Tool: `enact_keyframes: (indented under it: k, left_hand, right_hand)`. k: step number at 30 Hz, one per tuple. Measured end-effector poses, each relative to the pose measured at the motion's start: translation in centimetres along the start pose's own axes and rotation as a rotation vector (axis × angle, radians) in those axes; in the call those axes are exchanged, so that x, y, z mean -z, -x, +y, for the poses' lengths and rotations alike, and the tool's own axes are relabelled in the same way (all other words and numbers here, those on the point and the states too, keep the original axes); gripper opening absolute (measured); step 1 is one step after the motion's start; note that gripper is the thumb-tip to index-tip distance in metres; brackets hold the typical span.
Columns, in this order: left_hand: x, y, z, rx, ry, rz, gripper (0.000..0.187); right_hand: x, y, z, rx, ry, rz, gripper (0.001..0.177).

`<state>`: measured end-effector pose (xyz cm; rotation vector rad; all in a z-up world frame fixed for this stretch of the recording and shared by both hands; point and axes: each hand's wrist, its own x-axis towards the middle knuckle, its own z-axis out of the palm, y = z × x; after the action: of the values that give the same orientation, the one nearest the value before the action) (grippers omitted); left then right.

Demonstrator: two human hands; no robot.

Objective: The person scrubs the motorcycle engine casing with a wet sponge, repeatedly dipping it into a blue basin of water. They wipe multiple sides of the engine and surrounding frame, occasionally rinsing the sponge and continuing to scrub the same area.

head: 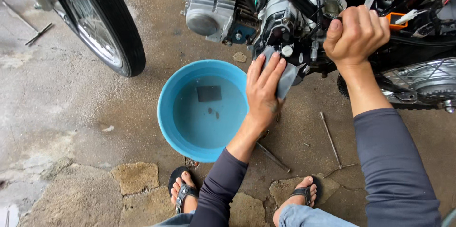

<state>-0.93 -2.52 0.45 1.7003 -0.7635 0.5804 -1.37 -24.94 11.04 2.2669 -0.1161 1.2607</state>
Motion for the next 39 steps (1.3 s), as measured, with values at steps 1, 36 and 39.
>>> enact_keyframes:
  k: [1, 36, 39]
  left_hand:
    - [0.7, 0.2, -0.5, -0.002, -0.006, 0.0, 0.04]
    - [-4.5, 2.5, -5.2, -0.715, -0.685, -0.092, 0.069]
    - [-1.2, 4.5, -9.8, -0.812, -0.64, -0.228, 0.059]
  right_hand:
    - [0.0, 0.0, -0.1, -0.003, -0.005, 0.003, 0.062]
    - [0.7, -1.0, -0.2, 0.012, -0.047, 0.116, 0.061]
    - [0.7, -1.3, -0.4, -0.001, -0.071, 0.135, 0.059]
